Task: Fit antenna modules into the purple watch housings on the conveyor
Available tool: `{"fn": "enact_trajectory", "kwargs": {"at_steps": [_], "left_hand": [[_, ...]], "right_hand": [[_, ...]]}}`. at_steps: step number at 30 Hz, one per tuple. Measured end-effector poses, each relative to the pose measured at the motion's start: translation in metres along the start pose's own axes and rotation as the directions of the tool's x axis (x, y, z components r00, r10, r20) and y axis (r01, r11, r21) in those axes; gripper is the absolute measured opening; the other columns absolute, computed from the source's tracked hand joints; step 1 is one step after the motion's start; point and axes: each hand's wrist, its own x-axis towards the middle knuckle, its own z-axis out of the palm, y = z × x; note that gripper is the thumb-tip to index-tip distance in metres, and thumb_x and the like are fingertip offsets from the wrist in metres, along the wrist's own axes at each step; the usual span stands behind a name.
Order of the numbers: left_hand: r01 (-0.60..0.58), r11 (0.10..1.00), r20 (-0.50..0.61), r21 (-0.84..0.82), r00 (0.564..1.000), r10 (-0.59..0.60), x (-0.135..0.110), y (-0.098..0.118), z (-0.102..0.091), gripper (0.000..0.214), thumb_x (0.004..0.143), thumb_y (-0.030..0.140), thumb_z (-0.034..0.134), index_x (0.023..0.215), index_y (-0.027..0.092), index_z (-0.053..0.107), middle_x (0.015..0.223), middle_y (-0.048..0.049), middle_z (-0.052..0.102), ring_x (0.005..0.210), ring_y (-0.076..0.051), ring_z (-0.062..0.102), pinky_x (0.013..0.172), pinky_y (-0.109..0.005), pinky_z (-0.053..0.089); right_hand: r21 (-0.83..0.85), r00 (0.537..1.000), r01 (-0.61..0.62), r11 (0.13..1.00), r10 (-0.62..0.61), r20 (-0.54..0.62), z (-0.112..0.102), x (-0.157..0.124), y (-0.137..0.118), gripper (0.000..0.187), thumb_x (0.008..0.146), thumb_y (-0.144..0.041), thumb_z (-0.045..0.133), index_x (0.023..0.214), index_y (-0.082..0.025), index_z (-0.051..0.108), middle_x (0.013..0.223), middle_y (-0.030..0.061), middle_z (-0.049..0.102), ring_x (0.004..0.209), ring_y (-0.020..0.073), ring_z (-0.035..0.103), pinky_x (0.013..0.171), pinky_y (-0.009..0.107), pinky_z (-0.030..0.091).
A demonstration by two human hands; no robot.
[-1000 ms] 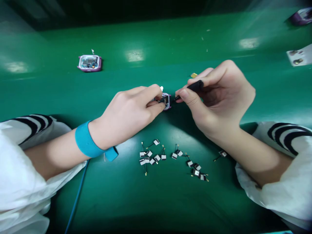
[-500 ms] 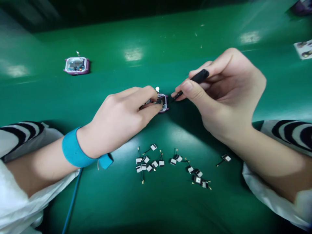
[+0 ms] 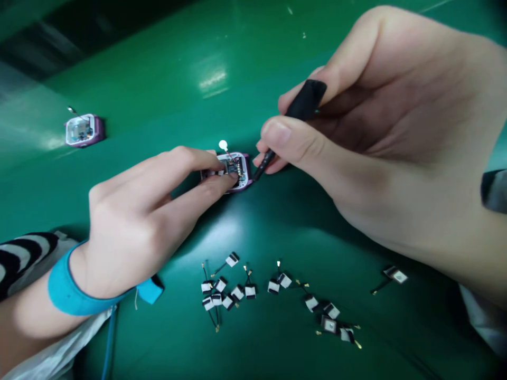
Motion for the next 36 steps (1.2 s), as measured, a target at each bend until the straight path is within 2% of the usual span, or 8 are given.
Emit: {"fn": "enact_trajectory", "kwargs": {"at_steps": [6, 11, 19, 23, 25, 28, 31, 36], "left_hand": [[0.031, 0.999, 0.006, -0.02, 1.0, -0.031, 0.001, 0.0, 0.0, 0.015, 0.082, 0.022, 0.054, 0.085, 0.016, 0.067, 0.084, 0.0023, 0.064, 0.072, -0.003, 0.056, 0.066, -0.013, 0.043], [0.032, 0.999, 0.0, -0.02, 0.999, -0.032, 0.001, 0.0, 0.001, 0.017, 0.083, 0.024, 0.052, 0.084, 0.015, 0.067, 0.084, 0.0023, 0.064, 0.071, -0.003, 0.056, 0.063, -0.013, 0.042], [0.075, 0.996, 0.005, -0.046, 0.997, -0.075, 0.003, 0.001, 0.001, 0.018, 0.081, 0.027, 0.052, 0.081, 0.018, 0.068, 0.079, 0.0045, 0.063, 0.068, -0.003, 0.057, 0.058, -0.014, 0.042], [0.045, 0.998, -0.044, -0.039, 0.998, -0.047, 0.006, 0.001, 0.001, 0.017, 0.081, 0.026, 0.052, 0.08, 0.017, 0.067, 0.075, 0.006, 0.062, 0.064, -0.002, 0.057, 0.058, -0.012, 0.043], [0.026, 0.999, -0.054, -0.04, 0.998, -0.029, 0.006, 0.001, 0.002, 0.017, 0.08, 0.026, 0.051, 0.079, 0.018, 0.066, 0.072, 0.0071, 0.061, 0.063, -0.001, 0.057, 0.057, -0.013, 0.044], [0.019, 0.999, -0.057, -0.039, 0.998, -0.021, 0.005, -0.001, 0.004, 0.016, 0.081, 0.027, 0.051, 0.075, 0.02, 0.064, 0.067, 0.0083, 0.058, 0.059, -0.001, 0.055, 0.054, -0.013, 0.044], [0.024, 0.999, -0.066, -0.022, 0.998, -0.026, 0.002, -0.003, 0.006, 0.019, 0.083, 0.027, 0.048, 0.073, 0.021, 0.063, 0.065, 0.0077, 0.056, 0.059, -0.001, 0.054, 0.054, -0.014, 0.044], [0.011, 1.0, -0.06, -0.021, 0.998, -0.013, 0.0, -0.005, 0.007, 0.021, 0.084, 0.023, 0.047, 0.07, 0.017, 0.061, 0.063, 0.0034, 0.057, 0.059, -0.005, 0.052, 0.054, -0.015, 0.042]], "right_hand": [[-0.009, 1.0, 0.014, 1.0, -0.014, -0.017, 0.001, 0.001, 0.003, 0.053, 0.074, -0.066, 0.039, 0.092, -0.017, 0.049, 0.073, 0.0058, 0.054, 0.062, 0.0164, 0.059, 0.053, 0.032, 0.05], [-0.021, 0.999, 0.043, 0.999, -0.043, 0.002, 0.001, 0.0, 0.004, 0.053, 0.075, -0.065, 0.037, 0.091, -0.016, 0.048, 0.075, 0.0072, 0.053, 0.066, 0.0173, 0.059, 0.054, 0.033, 0.049], [-0.108, 0.999, 0.031, 0.994, -0.028, 0.027, 0.0, -0.003, -0.001, 0.034, 0.079, -0.054, 0.045, 0.087, -0.021, 0.044, 0.077, 0.0026, 0.052, 0.067, 0.0135, 0.059, 0.053, 0.028, 0.05], [-0.288, 0.994, -0.006, 0.958, 0.038, 0.106, -0.004, -0.008, 0.005, 0.022, 0.08, -0.044, 0.049, 0.082, -0.024, 0.041, 0.087, -0.0032, 0.054, 0.08, 0.0102, 0.06, 0.062, 0.021, 0.053], [-0.335, 0.989, -0.014, 0.942, 0.062, 0.132, -0.004, -0.01, 0.006, 0.018, 0.08, -0.043, 0.05, 0.079, -0.026, 0.043, 0.086, -0.0053, 0.055, 0.085, 0.0108, 0.058, 0.07, 0.023, 0.052], [-0.324, 0.985, 0.032, 0.946, 0.026, 0.173, -0.001, -0.008, 0.003, 0.013, 0.081, -0.036, 0.049, 0.074, -0.026, 0.046, 0.078, -0.0059, 0.057, 0.081, 0.0107, 0.058, 0.074, 0.027, 0.05], [-0.32, 0.976, 0.049, 0.946, 0.023, 0.218, 0.002, -0.004, -0.002, 0.013, 0.079, -0.029, 0.053, 0.067, -0.025, 0.048, 0.073, -0.0056, 0.059, 0.072, 0.0094, 0.058, 0.066, 0.025, 0.048], [-0.364, 0.974, 0.107, 0.925, -0.025, 0.224, 0.006, -0.001, -0.007, 0.007, 0.073, -0.023, 0.058, 0.066, -0.023, 0.057, 0.069, -0.0032, 0.063, 0.065, 0.0137, 0.06, 0.06, 0.031, 0.045]]}}
